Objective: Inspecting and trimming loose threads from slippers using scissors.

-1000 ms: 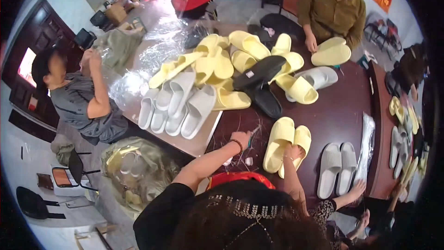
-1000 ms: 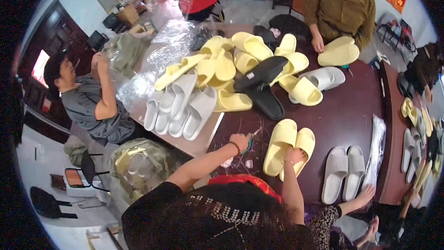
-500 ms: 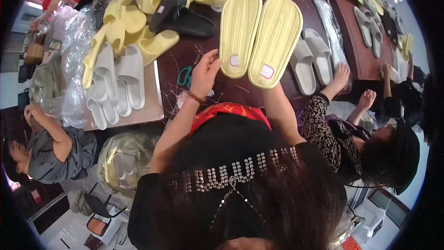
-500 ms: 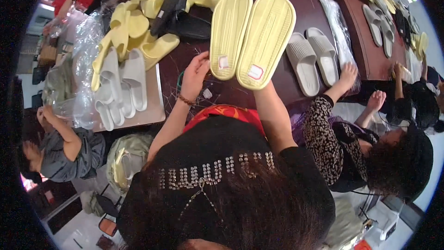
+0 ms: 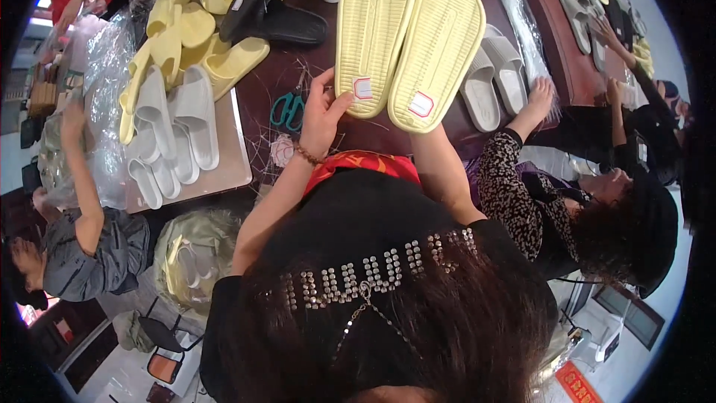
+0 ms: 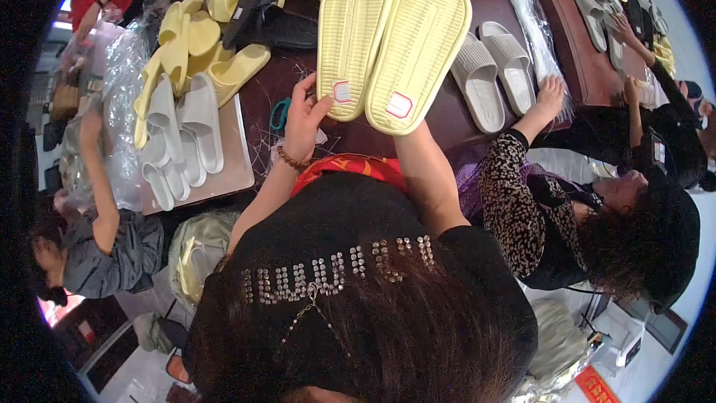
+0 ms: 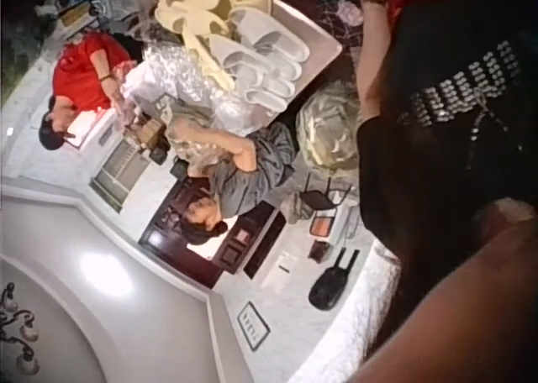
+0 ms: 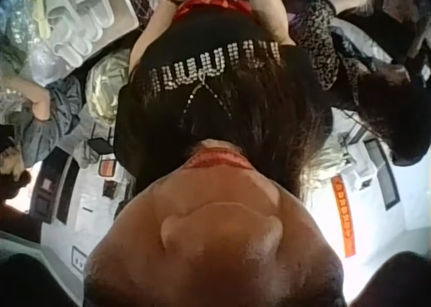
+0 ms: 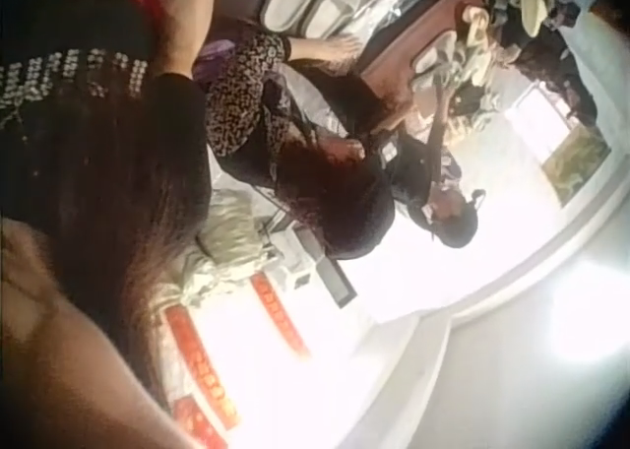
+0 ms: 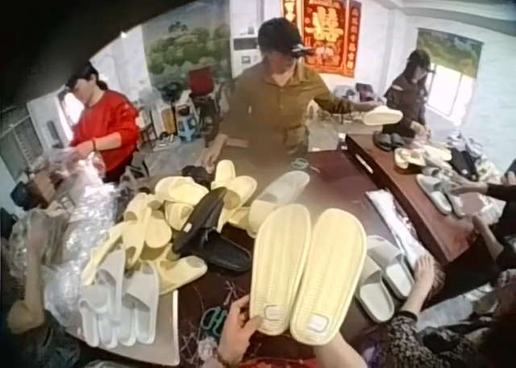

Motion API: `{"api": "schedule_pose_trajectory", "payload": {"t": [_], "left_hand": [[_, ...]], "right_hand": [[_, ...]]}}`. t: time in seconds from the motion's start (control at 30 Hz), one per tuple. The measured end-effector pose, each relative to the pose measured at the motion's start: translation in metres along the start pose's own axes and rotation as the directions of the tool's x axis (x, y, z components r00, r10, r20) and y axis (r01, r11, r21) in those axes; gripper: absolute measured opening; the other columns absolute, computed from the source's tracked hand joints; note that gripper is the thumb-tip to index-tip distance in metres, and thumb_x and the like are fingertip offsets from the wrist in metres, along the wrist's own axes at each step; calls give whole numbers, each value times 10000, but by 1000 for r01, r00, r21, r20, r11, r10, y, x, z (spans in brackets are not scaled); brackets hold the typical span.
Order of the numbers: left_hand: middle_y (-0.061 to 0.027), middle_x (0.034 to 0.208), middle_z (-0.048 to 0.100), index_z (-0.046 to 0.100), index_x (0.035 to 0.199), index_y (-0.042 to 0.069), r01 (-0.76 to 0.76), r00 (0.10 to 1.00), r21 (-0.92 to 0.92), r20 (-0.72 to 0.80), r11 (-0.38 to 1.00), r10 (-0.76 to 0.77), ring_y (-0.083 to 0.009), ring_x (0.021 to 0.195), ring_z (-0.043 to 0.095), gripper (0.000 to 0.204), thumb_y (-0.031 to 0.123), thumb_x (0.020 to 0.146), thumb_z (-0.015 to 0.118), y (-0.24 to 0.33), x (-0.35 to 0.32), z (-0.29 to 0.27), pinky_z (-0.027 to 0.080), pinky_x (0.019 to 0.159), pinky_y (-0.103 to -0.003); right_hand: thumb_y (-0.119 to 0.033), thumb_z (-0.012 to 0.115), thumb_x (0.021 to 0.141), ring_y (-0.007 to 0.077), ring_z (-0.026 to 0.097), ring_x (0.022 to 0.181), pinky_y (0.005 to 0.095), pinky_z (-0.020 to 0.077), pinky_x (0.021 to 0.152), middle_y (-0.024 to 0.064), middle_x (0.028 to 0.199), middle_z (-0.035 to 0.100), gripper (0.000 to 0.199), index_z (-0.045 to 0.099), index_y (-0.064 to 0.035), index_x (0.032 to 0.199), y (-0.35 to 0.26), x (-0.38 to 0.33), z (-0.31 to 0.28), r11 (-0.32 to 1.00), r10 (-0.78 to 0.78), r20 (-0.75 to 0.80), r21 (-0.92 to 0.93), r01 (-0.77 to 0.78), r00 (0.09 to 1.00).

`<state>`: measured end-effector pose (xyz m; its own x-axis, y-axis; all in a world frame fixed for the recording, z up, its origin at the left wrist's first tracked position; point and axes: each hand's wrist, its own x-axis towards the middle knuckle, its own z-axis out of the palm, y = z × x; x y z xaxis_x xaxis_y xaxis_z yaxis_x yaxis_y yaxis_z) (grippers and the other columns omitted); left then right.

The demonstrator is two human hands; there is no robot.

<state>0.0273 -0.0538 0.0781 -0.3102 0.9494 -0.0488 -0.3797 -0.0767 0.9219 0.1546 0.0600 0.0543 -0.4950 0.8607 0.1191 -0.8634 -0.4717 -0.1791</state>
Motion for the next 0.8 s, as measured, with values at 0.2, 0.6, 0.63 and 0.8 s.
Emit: {"api": "schedule_pose_trajectory", "payload": {"t": [0.2, 0.6, 0.63, 0.8], "left_hand": [[-134, 1030, 551, 286, 1230, 8, 4, 1000, 16, -30, 1000, -4, -156, 898, 557, 435, 10, 837, 472, 3, -3, -10, 471, 762, -269], [-108, 977, 572, 303, 1251, 2, 55, 998, 160, -45, 986, -49, -116, 831, 554, 460, 39, 834, 493, 5, 2, -14, 459, 689, -230], [-101, 972, 574, 321, 1244, -3, 27, 999, 168, -40, 985, -21, -109, 835, 549, 450, 36, 830, 493, 5, 3, -13, 456, 699, -230], [-116, 993, 564, 430, 1183, 12, -94, 992, 365, -44, 926, 118, -162, 869, 562, 384, 36, 806, 495, 5, 1, -16, 446, 748, -265]], "right_hand": [[-342, 416, 879, 236, 565, 937, 345, 504, 760, 146, 1107, 530, 448, 439, -9, 1178, -2, 0, 2, 976, 201, -46, 96, -196, 979], [-385, 421, 868, 251, 539, 983, 366, 490, 786, 149, 1132, 509, 477, 447, -19, 1172, 7, 7, 3, 980, 197, -186, 42, -192, 963], [-385, 422, 868, 253, 537, 988, 367, 490, 787, 150, 1136, 506, 477, 445, -22, 1176, 7, 8, 8, 982, 186, -182, 46, -181, 965], [-384, 423, 867, 254, 530, 1002, 371, 485, 798, 149, 1141, 505, 479, 440, -27, 1185, 6, 8, 20, 987, 160, -143, 50, -155, 977]]}}
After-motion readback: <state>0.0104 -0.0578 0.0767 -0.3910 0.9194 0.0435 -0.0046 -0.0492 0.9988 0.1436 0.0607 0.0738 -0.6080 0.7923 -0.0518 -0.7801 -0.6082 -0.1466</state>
